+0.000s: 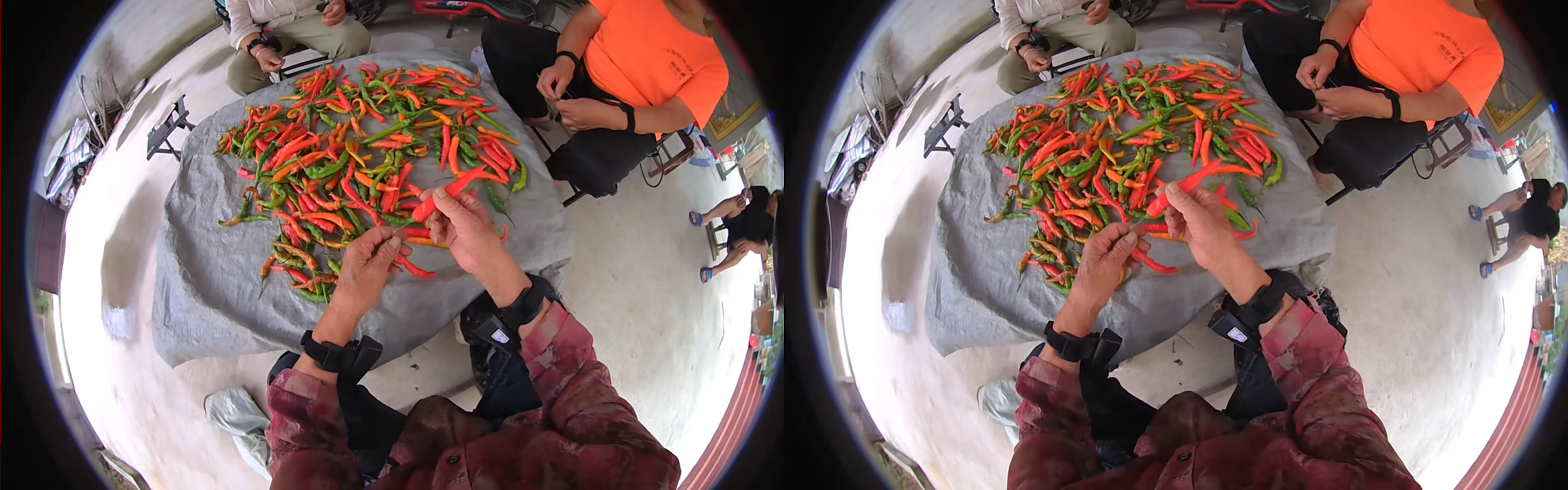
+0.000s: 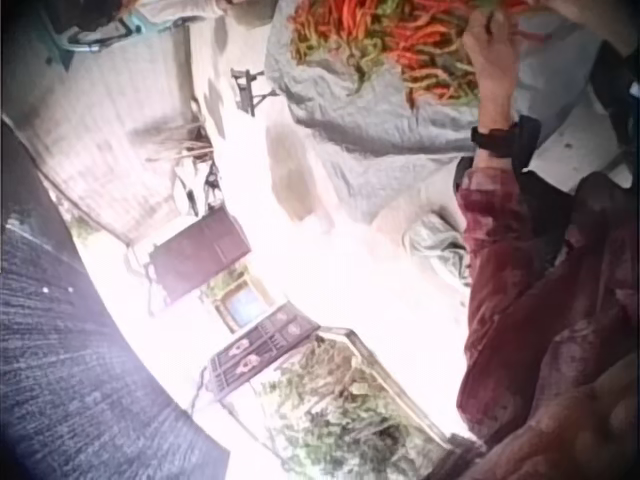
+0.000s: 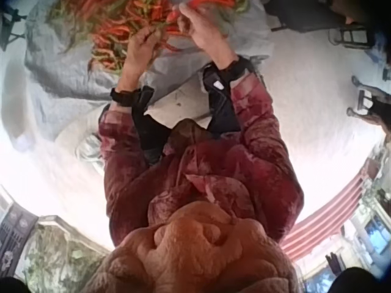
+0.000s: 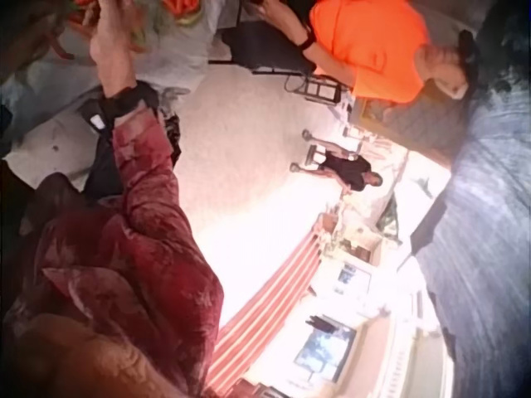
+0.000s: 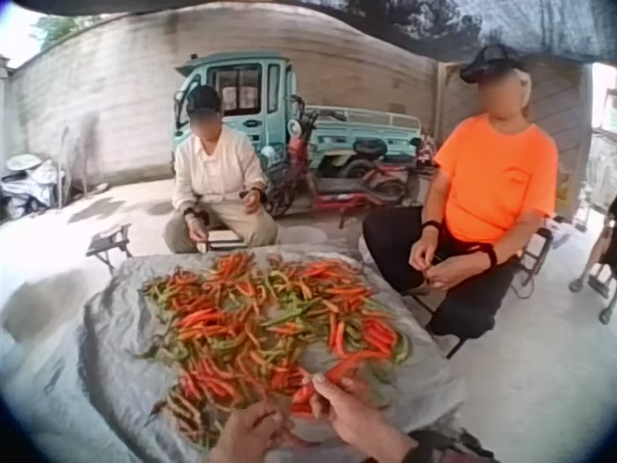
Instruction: The person sorts through a pile of peppers on a tarp, picking them up one at a time to pull off their stems before dropping them into a black bag.
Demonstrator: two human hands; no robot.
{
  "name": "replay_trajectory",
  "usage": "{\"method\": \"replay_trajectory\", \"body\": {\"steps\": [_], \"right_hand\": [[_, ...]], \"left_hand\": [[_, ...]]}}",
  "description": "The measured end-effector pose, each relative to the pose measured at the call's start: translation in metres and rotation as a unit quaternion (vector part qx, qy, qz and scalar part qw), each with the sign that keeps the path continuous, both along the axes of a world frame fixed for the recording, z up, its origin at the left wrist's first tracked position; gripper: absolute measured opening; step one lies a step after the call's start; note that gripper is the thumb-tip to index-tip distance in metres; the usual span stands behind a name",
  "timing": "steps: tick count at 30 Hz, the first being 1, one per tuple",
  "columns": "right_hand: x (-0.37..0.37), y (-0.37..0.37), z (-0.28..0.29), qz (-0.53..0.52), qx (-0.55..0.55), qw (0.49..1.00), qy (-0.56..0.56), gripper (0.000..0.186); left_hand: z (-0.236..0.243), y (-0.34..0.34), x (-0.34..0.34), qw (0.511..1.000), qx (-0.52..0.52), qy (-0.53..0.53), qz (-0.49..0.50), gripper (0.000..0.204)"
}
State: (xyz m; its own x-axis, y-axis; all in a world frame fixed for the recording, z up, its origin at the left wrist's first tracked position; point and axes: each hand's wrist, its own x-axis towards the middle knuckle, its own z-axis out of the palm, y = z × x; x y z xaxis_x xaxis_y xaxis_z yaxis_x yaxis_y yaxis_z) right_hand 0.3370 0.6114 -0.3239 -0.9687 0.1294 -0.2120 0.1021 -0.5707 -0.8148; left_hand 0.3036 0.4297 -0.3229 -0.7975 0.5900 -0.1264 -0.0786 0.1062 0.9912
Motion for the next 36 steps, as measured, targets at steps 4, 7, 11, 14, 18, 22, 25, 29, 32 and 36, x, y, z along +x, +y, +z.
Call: {"method": "replay_trajectory", "body": {"steps": [4, 7, 11, 14, 18, 22, 25, 29, 32, 36], "right_hand": [[-0.001, -0.009, 0.005, -0.007, 0.014, 1.000, -0.009, 0.024], [-0.002, -0.002, 0.003, -0.004, -0.007, 1.000, -0.002, 0.025], [-0.005, 0.008, 0.003, -0.045, -0.077, 0.994, 0.064, 0.019], [-0.002, 0.014, 0.010, -0.088, -0.079, 0.990, 0.073, 0.013], [0.001, 0.007, 0.011, -0.080, 0.008, 0.996, 0.050, 0.007], [0.000, 0.002, 0.001, -0.051, 0.016, 0.995, 0.086, 0.007], [0.002, -0.011, 0.006, -0.014, -0.016, 0.998, 0.058, 0.015], [0.005, -0.019, 0.008, 0.056, 0.041, 0.996, 0.047, 0.027], [0.005, -0.026, 0.008, 0.068, 0.079, 0.993, 0.051, 0.030], [0.004, -0.029, 0.006, 0.051, 0.107, 0.992, 0.041, 0.027]], "left_hand": [[-0.012, -0.008, -0.009, 0.947, 0.222, -0.233, 0.020, 0.019], [-0.008, -0.005, -0.009, 0.937, 0.238, -0.254, 0.006, 0.020], [-0.011, -0.007, -0.010, 0.931, 0.256, -0.259, 0.004, 0.020], [-0.009, -0.007, -0.010, 0.917, 0.308, -0.252, 0.039, 0.020], [-0.010, -0.009, -0.012, 0.905, 0.337, -0.247, 0.076, 0.020], [-0.012, -0.006, -0.014, 0.891, 0.372, -0.244, 0.085, 0.019], [-0.008, -0.005, -0.013, 0.890, 0.366, -0.250, 0.104, 0.018], [-0.010, -0.006, -0.011, 0.894, 0.353, -0.255, 0.104, 0.016], [-0.013, -0.001, -0.007, 0.913, 0.321, -0.228, 0.104, 0.014], [-0.010, 0.002, -0.002, 0.922, 0.306, -0.226, 0.078, 0.014]]}}
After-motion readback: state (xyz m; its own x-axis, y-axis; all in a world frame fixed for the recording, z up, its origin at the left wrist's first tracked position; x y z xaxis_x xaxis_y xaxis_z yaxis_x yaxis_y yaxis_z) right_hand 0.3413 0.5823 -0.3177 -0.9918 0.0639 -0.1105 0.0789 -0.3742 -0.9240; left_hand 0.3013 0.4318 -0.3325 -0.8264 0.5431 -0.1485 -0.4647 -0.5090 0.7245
